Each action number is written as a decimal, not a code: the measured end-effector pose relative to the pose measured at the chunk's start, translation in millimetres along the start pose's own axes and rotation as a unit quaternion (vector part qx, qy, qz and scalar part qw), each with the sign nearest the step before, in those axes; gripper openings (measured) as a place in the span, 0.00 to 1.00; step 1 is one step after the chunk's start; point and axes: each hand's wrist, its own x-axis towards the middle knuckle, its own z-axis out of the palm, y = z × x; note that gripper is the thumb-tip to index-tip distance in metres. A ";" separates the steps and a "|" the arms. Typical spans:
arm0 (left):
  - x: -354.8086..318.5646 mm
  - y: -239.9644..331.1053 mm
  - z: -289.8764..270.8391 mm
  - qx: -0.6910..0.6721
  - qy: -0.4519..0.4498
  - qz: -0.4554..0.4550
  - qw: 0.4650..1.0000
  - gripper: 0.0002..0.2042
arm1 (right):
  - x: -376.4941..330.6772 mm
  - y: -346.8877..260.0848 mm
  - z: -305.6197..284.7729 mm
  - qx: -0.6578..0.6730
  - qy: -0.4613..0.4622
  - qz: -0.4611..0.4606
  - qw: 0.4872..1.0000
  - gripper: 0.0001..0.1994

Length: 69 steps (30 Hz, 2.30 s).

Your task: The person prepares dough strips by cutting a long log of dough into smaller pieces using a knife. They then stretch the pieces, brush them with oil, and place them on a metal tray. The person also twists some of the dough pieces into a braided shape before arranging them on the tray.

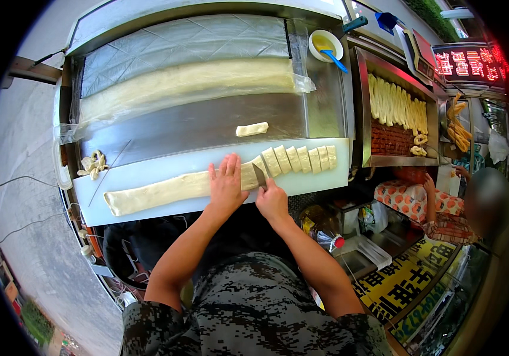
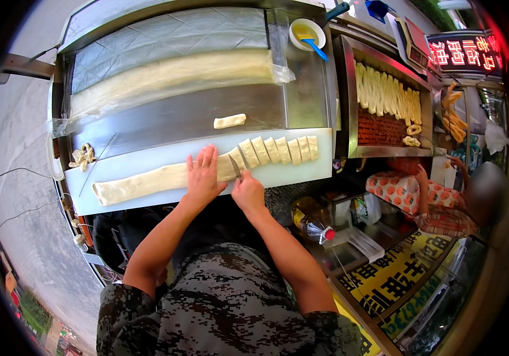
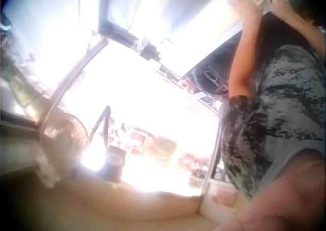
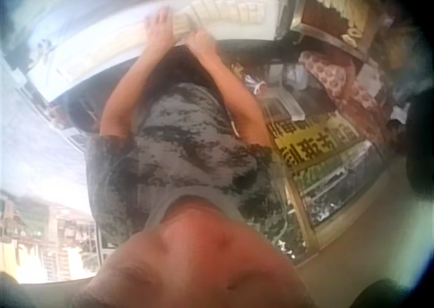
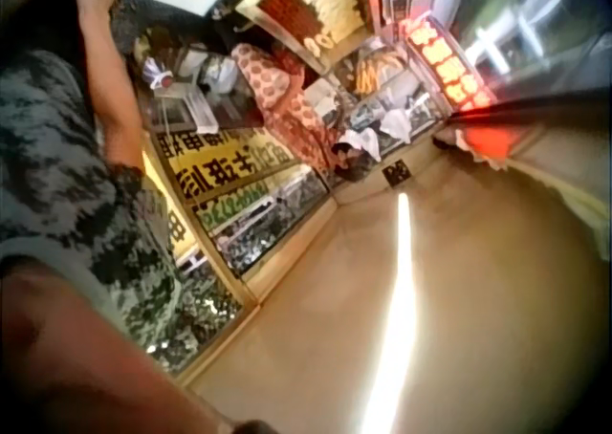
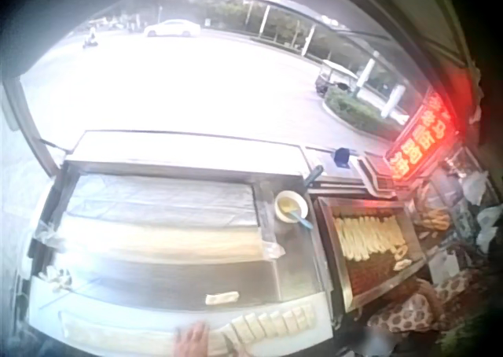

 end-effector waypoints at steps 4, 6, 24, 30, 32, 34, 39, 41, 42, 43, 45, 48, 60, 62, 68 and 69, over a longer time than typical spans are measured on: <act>-7.4 -11.3 -2.1 0.001 0.003 -0.004 1.000 0.51 | 39.3 -26.2 -2.6 -0.035 -0.028 0.020 0.999 0.12; -8.1 -14.6 -4.1 0.001 0.003 -0.009 1.000 0.51 | 53.2 -37.3 -4.5 -0.054 -0.062 0.024 0.996 0.12; -24.6 -37.6 -16.5 0.001 -0.003 -0.023 1.000 0.52 | 45.9 -63.7 11.4 -0.038 -0.073 0.023 0.996 0.12; -30.3 -45.7 -22.8 0.005 0.005 -0.035 0.999 0.52 | -21.0 -18.0 10.5 -0.038 -0.049 0.014 0.998 0.09; -29.2 -44.2 -23.9 0.007 0.003 -0.037 0.999 0.53 | -29.7 -23.5 24.8 0.019 -0.011 -0.030 0.999 0.08; -29.4 -45.0 -24.1 0.010 -0.002 -0.035 0.999 0.53 | -25.6 -43.0 35.2 0.028 -0.012 -0.042 0.999 0.08; -37.1 -61.0 -17.8 0.014 0.007 -0.044 0.999 0.53 | 24.7 -83.7 37.1 -0.029 -0.070 -0.003 0.997 0.10; -39.4 -66.2 -30.1 0.006 -0.002 -0.056 0.998 0.53 | 35.6 -86.8 31.4 -0.041 -0.087 -0.010 0.995 0.11; -40.3 -69.4 -32.9 0.009 0.000 -0.057 0.998 0.53 | 32.9 -81.1 30.7 -0.044 -0.091 -0.010 0.995 0.12; -41.1 -71.4 -35.6 0.006 0.002 -0.059 0.998 0.53 | 27.9 -73.1 32.1 -0.048 -0.100 -0.010 0.994 0.12; -43.8 -74.0 -39.8 -0.003 0.004 -0.064 0.998 0.53 | -1.3 -50.3 28.6 -0.049 -0.097 0.006 0.994 0.10; -45.1 -74.5 -39.2 0.010 0.013 -0.063 0.998 0.54 | -30.0 -45.3 32.9 -0.003 -0.067 -0.017 0.998 0.08; -43.5 -74.4 -34.0 0.018 0.036 -0.072 0.997 0.51 | 28.5 -109.5 52.3 0.004 -0.121 -0.017 0.992 0.08; -39.6 -68.9 -41.6 0.027 0.007 -0.081 0.996 0.51 | 6.9 -79.6 29.7 -0.031 -0.179 -0.006 0.983 0.08; -23.2 -24.3 -41.4 0.038 0.013 -0.094 0.995 0.47 | -38.5 43.8 -41.0 0.037 -0.164 0.030 0.985 0.11; -13.1 -8.2 -39.0 -0.003 0.029 -0.057 0.998 0.45 | -42.4 55.7 -54.4 0.069 -0.132 0.068 0.986 0.12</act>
